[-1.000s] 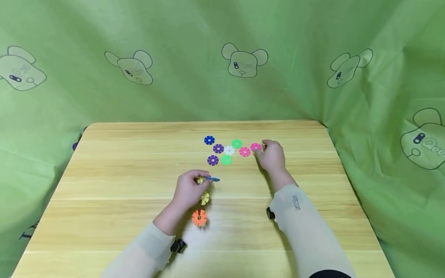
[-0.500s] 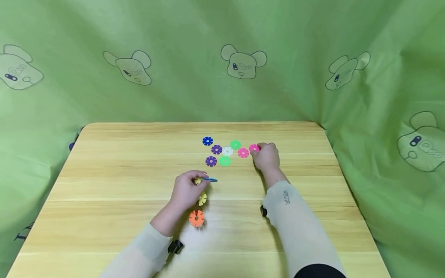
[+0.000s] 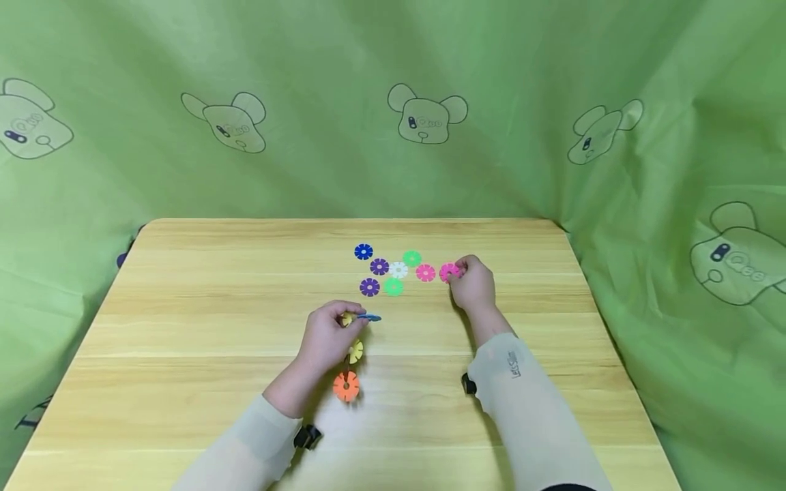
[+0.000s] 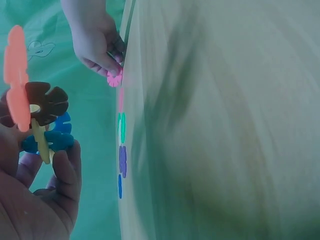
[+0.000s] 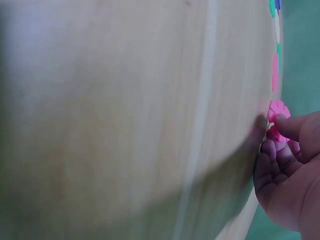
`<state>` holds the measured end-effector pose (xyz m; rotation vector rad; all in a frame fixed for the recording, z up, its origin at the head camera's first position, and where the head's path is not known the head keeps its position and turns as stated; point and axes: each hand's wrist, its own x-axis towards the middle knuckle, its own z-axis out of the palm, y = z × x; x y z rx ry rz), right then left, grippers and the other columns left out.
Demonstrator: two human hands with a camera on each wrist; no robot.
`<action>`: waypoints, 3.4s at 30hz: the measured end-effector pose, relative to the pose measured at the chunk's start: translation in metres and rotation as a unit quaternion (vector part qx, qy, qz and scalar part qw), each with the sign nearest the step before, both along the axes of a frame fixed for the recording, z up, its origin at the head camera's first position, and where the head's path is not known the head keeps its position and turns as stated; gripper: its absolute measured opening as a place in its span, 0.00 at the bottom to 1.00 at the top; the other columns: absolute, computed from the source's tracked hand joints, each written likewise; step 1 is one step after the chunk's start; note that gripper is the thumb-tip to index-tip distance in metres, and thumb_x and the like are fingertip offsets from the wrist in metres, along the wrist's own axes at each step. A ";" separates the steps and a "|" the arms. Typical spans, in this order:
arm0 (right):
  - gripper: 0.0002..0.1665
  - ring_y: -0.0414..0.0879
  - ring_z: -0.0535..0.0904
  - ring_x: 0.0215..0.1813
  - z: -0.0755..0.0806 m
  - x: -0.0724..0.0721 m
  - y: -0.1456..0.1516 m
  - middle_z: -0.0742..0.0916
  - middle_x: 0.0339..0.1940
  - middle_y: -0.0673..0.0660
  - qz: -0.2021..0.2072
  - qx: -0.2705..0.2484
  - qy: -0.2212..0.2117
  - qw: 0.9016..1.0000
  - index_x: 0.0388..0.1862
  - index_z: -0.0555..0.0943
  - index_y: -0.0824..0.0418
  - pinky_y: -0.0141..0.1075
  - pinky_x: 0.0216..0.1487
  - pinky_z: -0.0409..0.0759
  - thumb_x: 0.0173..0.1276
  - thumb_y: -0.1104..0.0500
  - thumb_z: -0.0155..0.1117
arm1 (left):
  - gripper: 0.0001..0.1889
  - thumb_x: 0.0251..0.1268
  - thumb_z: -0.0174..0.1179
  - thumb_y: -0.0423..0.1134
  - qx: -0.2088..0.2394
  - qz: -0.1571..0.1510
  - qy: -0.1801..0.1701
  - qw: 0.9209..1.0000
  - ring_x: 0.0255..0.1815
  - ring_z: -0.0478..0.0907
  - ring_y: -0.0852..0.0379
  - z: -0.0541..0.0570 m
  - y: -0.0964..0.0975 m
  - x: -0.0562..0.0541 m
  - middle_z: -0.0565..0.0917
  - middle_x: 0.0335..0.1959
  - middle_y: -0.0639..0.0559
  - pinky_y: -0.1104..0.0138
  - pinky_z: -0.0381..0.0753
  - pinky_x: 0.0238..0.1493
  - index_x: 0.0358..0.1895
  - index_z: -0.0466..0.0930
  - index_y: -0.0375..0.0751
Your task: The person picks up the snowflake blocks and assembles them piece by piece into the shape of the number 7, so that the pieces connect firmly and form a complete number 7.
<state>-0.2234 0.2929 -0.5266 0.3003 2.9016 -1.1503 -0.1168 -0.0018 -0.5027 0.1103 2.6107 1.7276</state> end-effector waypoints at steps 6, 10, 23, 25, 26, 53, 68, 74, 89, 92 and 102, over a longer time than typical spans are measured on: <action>0.14 0.52 0.77 0.44 0.004 0.013 0.001 0.82 0.41 0.61 -0.006 -0.034 0.011 0.999 0.57 0.80 0.71 0.41 0.49 0.78 0.76 0.65 0.63 | 0.04 0.66 0.73 0.33 0.000 -0.001 0.011 1.000 0.23 0.71 0.61 0.001 0.000 0.000 0.88 0.43 0.48 0.70 0.74 0.26 0.42 0.91 0.41; 0.15 0.50 0.79 0.42 0.010 0.024 -0.002 0.84 0.41 0.61 -0.013 -0.061 0.016 0.998 0.57 0.81 0.71 0.33 0.44 0.80 0.75 0.65 0.66 | 0.03 0.66 0.73 0.33 0.005 0.002 0.009 1.000 0.18 0.69 0.63 0.001 0.001 0.000 0.89 0.43 0.47 0.71 0.71 0.21 0.41 0.91 0.40; 0.15 0.40 0.86 0.33 0.041 0.056 -0.025 0.87 0.37 0.61 0.019 -0.224 0.038 0.974 0.56 0.80 0.78 0.33 0.41 0.89 0.73 0.72 0.67 | 0.04 0.67 0.73 0.34 0.008 -0.001 0.002 1.000 0.13 0.66 0.66 0.004 0.002 0.000 0.89 0.42 0.47 0.74 0.66 0.15 0.42 0.90 0.40; 0.15 0.39 0.86 0.32 0.046 0.058 -0.028 0.87 0.35 0.60 0.026 -0.249 0.038 0.967 0.56 0.80 0.79 0.33 0.39 0.89 0.73 0.73 0.67 | 0.05 0.67 0.73 0.34 0.010 -0.002 0.004 1.000 0.13 0.65 0.66 0.004 0.002 -0.001 0.89 0.42 0.47 0.74 0.66 0.14 0.43 0.90 0.39; 0.15 0.40 0.86 0.32 0.049 0.060 -0.030 0.87 0.35 0.59 0.028 -0.260 0.038 0.965 0.56 0.80 0.80 0.32 0.38 0.88 0.73 0.73 0.66 | 0.05 0.67 0.73 0.34 0.011 -0.003 0.004 1.000 0.12 0.65 0.66 0.004 0.002 -0.001 0.89 0.42 0.47 0.75 0.66 0.14 0.43 0.90 0.39; 0.14 0.42 0.88 0.32 0.052 0.088 -0.065 0.91 0.41 0.69 0.149 -0.282 -0.007 0.948 0.51 0.83 0.80 0.36 0.38 0.90 0.69 0.74 0.68 | 0.03 0.67 0.73 0.33 0.023 -0.003 0.008 1.000 0.13 0.66 0.65 0.004 0.006 0.000 0.88 0.39 0.49 0.74 0.66 0.14 0.41 0.91 0.40; 0.14 0.53 0.90 0.36 0.056 0.091 -0.072 0.90 0.41 0.70 0.152 -0.282 -0.030 0.947 0.54 0.82 0.80 0.40 0.40 0.90 0.70 0.75 0.66 | 0.04 0.66 0.74 0.33 0.009 -0.004 0.040 0.999 0.26 0.76 0.62 0.006 0.007 0.001 0.90 0.46 0.48 0.69 0.81 0.30 0.41 0.91 0.40; 0.14 0.51 0.90 0.34 0.057 0.092 -0.074 0.90 0.42 0.70 0.145 -0.286 -0.031 0.946 0.53 0.82 0.80 0.40 0.40 0.90 0.69 0.76 0.66 | 0.02 0.66 0.74 0.32 -0.007 -0.002 0.059 0.998 0.31 0.80 0.60 0.009 0.008 0.002 0.91 0.50 0.45 0.68 0.83 0.34 0.39 0.92 0.40; 0.12 0.44 0.89 0.31 0.056 0.095 -0.078 0.91 0.39 0.70 0.128 -0.285 -0.036 0.949 0.50 0.84 0.80 0.38 0.36 0.90 0.67 0.77 0.68 | 0.02 0.68 0.72 0.31 -0.053 -0.016 0.076 0.996 0.61 0.86 0.45 0.013 0.009 0.007 0.89 0.55 0.42 0.56 0.82 0.65 0.40 0.91 0.38; 0.12 0.44 0.88 0.30 0.055 0.095 -0.080 0.91 0.39 0.70 0.127 -0.287 -0.033 0.949 0.49 0.84 0.80 0.37 0.36 0.90 0.67 0.78 0.68 | 0.02 0.67 0.72 0.30 -0.053 -0.017 0.089 0.994 0.60 0.86 0.44 0.012 0.010 0.008 0.90 0.53 0.41 0.55 0.82 0.64 0.40 0.91 0.37; 0.13 0.43 0.88 0.30 0.052 0.093 -0.086 0.91 0.38 0.69 0.126 -0.294 -0.035 0.947 0.50 0.83 0.80 0.38 0.37 0.90 0.67 0.77 0.67 | 0.02 0.67 0.72 0.29 -0.051 -0.007 0.108 0.993 0.60 0.86 0.42 0.010 0.007 0.010 0.89 0.53 0.38 0.54 0.81 0.65 0.40 0.91 0.36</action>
